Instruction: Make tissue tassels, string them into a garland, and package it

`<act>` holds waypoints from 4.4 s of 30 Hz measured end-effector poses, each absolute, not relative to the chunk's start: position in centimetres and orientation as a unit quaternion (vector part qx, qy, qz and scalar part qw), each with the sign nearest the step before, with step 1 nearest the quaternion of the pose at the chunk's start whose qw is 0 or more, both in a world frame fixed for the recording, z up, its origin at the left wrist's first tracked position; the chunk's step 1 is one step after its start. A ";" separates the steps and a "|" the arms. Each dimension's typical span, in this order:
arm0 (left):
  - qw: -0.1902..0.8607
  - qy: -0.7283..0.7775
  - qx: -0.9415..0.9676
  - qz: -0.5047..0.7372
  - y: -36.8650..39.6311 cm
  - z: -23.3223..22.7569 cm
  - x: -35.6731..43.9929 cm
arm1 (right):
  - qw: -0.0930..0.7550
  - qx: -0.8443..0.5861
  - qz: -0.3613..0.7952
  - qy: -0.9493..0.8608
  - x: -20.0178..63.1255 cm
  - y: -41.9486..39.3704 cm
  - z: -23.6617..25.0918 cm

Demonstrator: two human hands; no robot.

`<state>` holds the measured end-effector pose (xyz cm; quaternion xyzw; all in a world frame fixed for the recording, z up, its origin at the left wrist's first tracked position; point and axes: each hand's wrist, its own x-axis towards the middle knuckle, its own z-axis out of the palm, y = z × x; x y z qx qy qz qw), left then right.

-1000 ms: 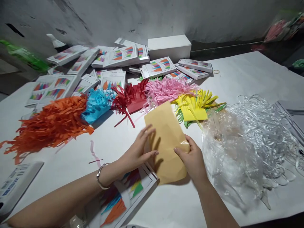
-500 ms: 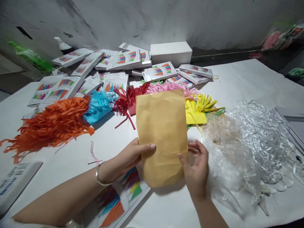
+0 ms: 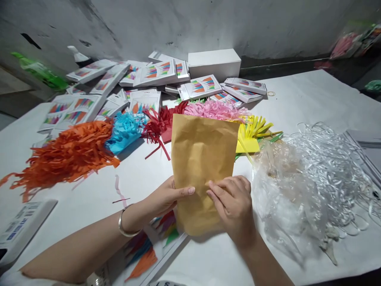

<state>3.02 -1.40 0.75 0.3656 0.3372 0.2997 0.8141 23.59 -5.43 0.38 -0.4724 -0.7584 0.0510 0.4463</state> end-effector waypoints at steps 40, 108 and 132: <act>0.836 0.385 0.297 0.254 -1.4 1.4 4.4 | 0.463 -0.502 0.049 -0.729 23.5 -6.2 -1.0; 0.085 0.302 0.750 0.582 -11.5 8.8 -11.5 | 0.585 -0.240 0.220 -0.743 11.9 -8.5 9.1; 0.094 0.298 0.751 0.581 -10.3 9.1 -11.5 | 0.397 -0.323 0.125 -0.850 8.9 -7.8 12.7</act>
